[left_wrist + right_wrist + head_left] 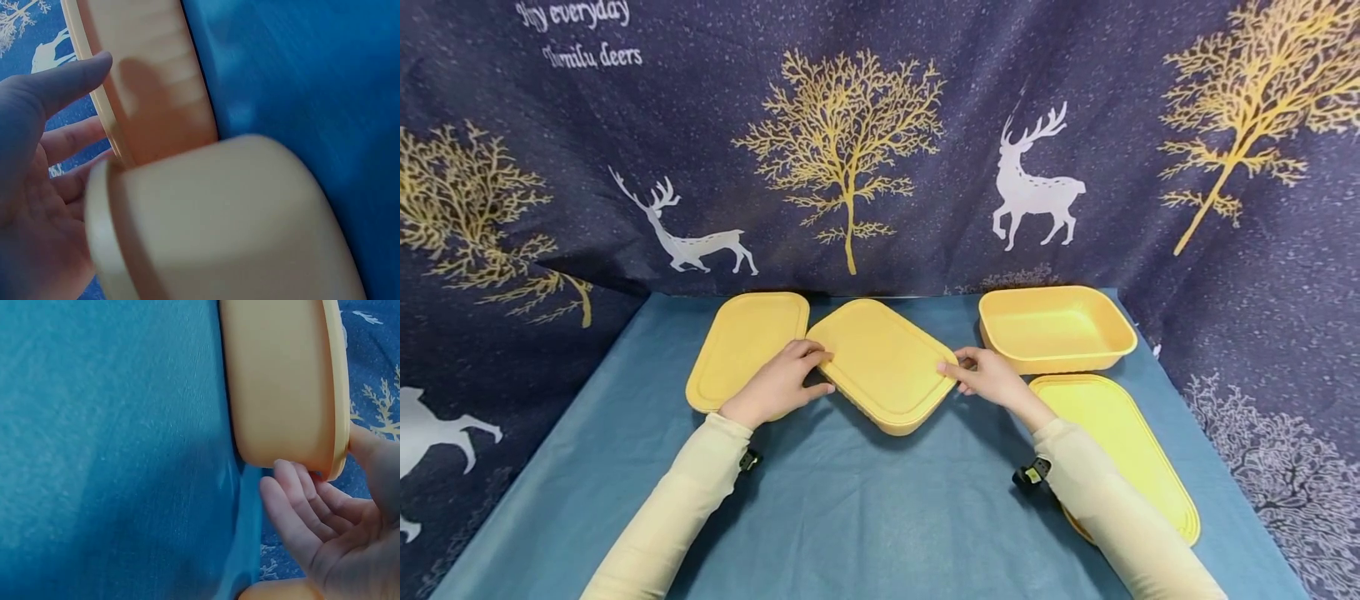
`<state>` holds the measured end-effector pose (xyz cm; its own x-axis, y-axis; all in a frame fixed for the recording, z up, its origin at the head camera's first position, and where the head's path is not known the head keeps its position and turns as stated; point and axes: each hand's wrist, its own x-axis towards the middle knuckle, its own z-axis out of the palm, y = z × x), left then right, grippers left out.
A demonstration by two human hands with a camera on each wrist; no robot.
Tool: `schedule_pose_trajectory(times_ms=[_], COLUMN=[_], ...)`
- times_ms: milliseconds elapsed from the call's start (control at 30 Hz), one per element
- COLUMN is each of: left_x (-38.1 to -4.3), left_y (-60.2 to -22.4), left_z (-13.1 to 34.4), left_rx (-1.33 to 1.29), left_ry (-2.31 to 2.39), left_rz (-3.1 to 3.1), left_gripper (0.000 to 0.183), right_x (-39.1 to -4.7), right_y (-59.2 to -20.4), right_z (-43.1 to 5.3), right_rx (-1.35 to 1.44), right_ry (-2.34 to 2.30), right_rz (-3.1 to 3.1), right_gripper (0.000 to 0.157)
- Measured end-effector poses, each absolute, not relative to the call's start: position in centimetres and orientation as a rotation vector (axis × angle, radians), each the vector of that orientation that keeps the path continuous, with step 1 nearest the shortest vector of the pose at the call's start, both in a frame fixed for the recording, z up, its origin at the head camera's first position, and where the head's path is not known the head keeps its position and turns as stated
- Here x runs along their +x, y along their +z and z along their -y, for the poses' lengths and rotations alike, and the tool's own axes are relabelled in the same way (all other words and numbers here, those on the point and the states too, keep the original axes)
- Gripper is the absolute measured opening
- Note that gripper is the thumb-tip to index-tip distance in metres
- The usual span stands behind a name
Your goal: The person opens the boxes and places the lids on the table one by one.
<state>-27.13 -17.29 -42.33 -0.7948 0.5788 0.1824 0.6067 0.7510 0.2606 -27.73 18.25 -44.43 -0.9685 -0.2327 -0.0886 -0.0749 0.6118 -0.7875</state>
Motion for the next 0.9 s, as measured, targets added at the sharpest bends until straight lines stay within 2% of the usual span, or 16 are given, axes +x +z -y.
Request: schedule_pose_trajectory(times_ms=[367, 667, 900], left_x=[-27.1, -28.2, -27.9], left_y=[-42.3, -42.5, -42.5], left_z=[17.7, 18.5, 18.1], left_rx=[-0.942, -0.877, -0.855], left_ry=[-0.438, -0.419, -0.448], left_rz=[2.784, 2.858, 2.861], left_gripper=[0.057, 0.06, 0.059], right_x=[-27.3, -26.8, -27.5], right_y=[-43.7, -43.4, -43.5], right_z=[-18.5, -18.3, -18.6], right_rx=[-0.183, -0.3, -0.262], right_ry=[-1.179, -1.022, -1.154], right_rz=[-2.637, -2.66, -2.623], right_gripper=[0.071, 0.052, 0.052])
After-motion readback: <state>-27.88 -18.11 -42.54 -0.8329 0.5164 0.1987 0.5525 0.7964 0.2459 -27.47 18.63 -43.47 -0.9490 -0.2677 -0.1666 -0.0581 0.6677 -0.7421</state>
